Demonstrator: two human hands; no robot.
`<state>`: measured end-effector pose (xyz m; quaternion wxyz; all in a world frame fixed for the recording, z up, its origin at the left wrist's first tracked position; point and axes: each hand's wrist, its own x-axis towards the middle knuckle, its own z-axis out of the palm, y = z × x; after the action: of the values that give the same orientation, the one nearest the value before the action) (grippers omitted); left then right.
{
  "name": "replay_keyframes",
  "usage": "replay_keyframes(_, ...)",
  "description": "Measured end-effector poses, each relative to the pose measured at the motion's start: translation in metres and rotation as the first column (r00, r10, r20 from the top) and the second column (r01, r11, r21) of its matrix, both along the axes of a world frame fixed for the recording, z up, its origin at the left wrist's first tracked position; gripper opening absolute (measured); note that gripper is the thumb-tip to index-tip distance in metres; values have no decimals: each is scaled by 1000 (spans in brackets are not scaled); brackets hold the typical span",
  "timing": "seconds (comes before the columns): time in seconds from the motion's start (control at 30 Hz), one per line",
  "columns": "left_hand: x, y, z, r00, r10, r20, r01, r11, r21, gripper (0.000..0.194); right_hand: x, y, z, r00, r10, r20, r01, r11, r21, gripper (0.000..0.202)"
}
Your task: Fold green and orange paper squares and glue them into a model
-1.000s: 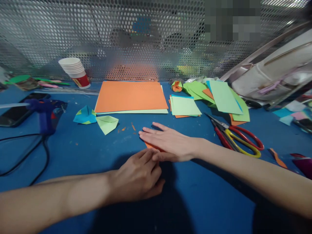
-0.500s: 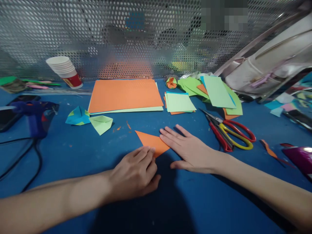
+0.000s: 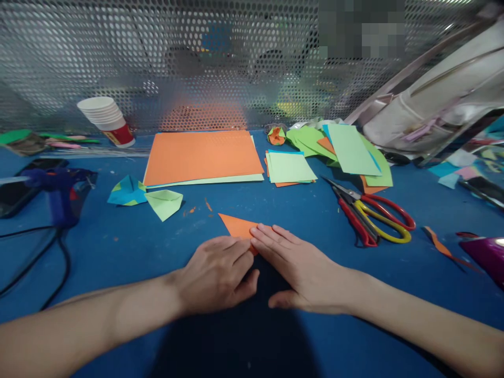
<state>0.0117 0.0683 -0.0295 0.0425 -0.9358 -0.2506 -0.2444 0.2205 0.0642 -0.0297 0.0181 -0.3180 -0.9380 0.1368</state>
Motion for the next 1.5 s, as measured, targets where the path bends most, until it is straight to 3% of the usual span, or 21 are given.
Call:
replay_keyframes(0.17, 0, 15, -6, 994, 106, -22, -108, 964, -244, 19, 5, 3, -1, 1000, 18, -18, -19, 999, -42, 95)
replay_keyframes(0.37, 1, 19, -3, 999, 34, -27, -41, 937, -346, 24, 4, 2, 0, 999, -8, -52, 4, 997, -73, 90)
replay_keyframes(0.47, 0, 17, 0, 998, 10, -58, -27, 954, -297, 24, 4, 2, 1, 999, -14, -51, 10, 997, -77, 90)
replay_keyframes(0.57, -3, 15, -3, 990, -22, -142, -1, 987, -158, 29, 3, 2, 2, 999, -12, -53, 8, 997, -77, 89)
replay_keyframes(0.7, -5, 14, -9, 970, 38, -240, -55, 996, -64, 29, 2, 2, 3, 997, -13, -70, 9, 999, -49, 87)
replay_keyframes(0.93, -2, 11, -7, 942, 133, -308, -116, 991, 73, 23, 5, -6, -3, 993, -59, -101, 62, 997, 35, 89)
replay_keyframes(1.13, 0, 10, -6, 940, 172, -294, -134, 980, 146, 21, -4, -9, -6, 982, -116, -147, 139, 978, 156, 89)
replay_keyframes(1.33, 2, 13, -3, 956, 133, -262, -84, 978, 192, 22, -13, -1, -5, 994, -85, -63, 91, 991, 95, 93)
replay_keyframes(1.5, 0, 12, -10, 930, 270, -250, -217, 951, 219, 30, -7, -10, -7, 984, -168, -50, 174, 972, 158, 90)
